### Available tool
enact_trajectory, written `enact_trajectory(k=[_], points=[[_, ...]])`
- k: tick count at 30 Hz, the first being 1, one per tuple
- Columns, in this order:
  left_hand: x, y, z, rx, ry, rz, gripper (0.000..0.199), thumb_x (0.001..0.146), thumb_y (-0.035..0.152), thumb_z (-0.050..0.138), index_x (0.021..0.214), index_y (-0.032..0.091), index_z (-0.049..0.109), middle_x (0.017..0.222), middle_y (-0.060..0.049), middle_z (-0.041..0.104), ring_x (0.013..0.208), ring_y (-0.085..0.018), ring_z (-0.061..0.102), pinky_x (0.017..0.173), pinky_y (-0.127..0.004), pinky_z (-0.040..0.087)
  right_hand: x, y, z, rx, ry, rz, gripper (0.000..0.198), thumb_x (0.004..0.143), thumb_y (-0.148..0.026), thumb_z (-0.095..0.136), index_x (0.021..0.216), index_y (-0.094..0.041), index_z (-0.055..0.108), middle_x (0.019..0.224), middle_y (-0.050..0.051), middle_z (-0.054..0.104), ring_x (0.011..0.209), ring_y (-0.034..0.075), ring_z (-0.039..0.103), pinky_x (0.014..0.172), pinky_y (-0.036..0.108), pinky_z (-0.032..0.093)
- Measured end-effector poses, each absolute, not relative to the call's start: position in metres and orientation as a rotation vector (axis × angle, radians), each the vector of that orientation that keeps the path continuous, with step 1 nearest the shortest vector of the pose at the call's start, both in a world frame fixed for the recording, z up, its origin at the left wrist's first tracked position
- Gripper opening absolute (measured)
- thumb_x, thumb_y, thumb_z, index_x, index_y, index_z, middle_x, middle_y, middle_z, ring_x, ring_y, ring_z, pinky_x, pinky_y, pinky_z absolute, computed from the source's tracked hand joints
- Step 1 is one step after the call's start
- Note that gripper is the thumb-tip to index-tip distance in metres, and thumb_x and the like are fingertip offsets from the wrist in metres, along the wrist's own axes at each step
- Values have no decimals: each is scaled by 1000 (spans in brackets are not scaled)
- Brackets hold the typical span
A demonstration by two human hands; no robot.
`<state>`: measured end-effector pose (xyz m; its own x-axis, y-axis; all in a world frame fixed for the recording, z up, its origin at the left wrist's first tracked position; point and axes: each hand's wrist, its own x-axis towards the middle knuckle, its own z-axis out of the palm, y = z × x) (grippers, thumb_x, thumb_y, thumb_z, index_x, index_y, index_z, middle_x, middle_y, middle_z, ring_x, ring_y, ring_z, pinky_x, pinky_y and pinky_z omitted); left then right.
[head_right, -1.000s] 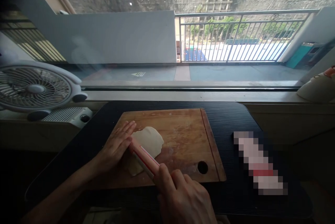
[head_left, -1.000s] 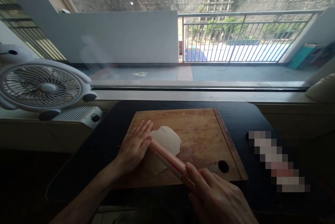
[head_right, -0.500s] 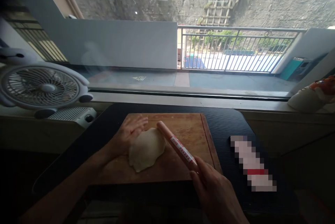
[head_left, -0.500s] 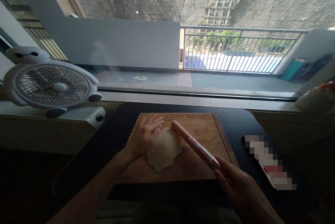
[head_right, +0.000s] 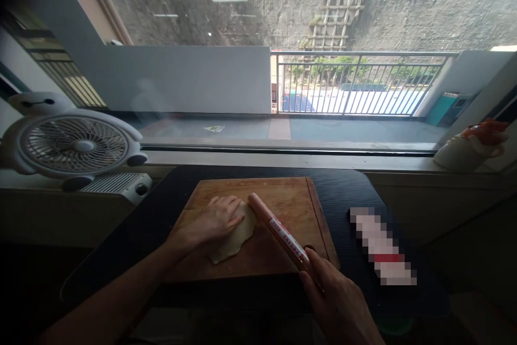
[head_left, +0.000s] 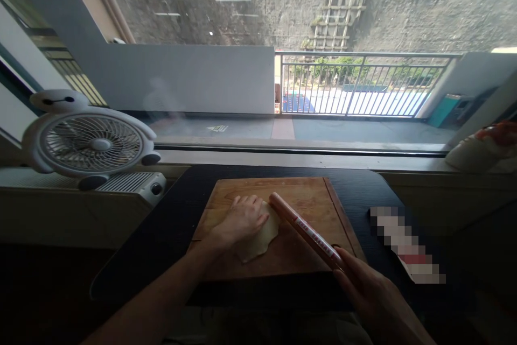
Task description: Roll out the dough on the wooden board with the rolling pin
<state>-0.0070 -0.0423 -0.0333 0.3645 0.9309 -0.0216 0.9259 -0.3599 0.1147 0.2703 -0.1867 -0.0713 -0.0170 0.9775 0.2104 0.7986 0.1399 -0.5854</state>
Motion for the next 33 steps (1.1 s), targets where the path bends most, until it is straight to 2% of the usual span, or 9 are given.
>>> enact_trajectory(k=[4,7,9,16,23,25,28,30,33], points=[[-10,-10,-9,2343,1637,-162,65,59,67,55,103,19,59,112,-12,59,104,-29,53,87,-39,40,275,-189,-76,-1690,-1875,418,42,87,-42,39,124,-27,50,115,3,62,93,21,63,72,28,50],[-10,12,-1,2218,1601,-264,69,41,69,64,89,19,62,96,-9,64,88,-27,58,71,-32,44,277,-190,-75,-1678,-1885,460,41,87,-41,39,125,-28,50,116,3,61,93,21,63,72,27,50],[-10,18,0,2185,1586,-253,68,38,66,67,86,18,62,91,-8,65,86,-27,58,66,-30,43,278,-190,-73,-1674,-1883,483,40,87,-40,39,124,-28,50,115,3,62,92,21,64,71,27,50],[-18,4,5,2009,1468,-76,51,59,55,58,92,17,64,90,-4,68,81,-20,60,63,-24,44,279,-194,-66,-1680,-1803,548,41,85,-40,42,122,-26,52,110,5,64,91,21,64,73,28,50],[-68,-30,-22,1772,1767,516,39,67,51,54,80,17,68,74,-4,67,71,-21,61,61,-27,45,268,-191,-49,-1533,-1844,584,43,87,-39,42,127,-24,47,116,7,60,100,22,60,80,31,49],[-81,-40,-28,1863,1914,670,37,72,49,50,83,18,67,83,-5,68,80,-22,62,72,-29,47,256,-187,-39,-1480,-1961,585,42,87,-34,43,127,-25,47,113,6,62,94,20,62,76,29,50],[-80,-53,-30,2076,1897,987,45,84,46,35,108,17,60,113,-7,62,107,-21,55,94,-31,41,235,-182,-19,-1421,-2160,573,39,86,-27,44,125,-28,47,107,4,63,86,18,63,71,27,49],[-66,-58,-32,2262,1737,874,50,88,44,27,123,16,51,128,-8,53,122,-19,43,104,-33,32,224,-180,-6,-1414,-2250,556,38,87,-25,42,125,-29,47,104,3,64,83,17,63,70,26,48],[-34,-48,-36,2417,1674,492,54,91,44,20,131,17,43,137,-9,44,133,-21,28,110,-41,17,217,-174,8,-1437,-2301,511,36,88,-24,40,124,-29,46,101,3,64,81,16,63,66,24,46]])
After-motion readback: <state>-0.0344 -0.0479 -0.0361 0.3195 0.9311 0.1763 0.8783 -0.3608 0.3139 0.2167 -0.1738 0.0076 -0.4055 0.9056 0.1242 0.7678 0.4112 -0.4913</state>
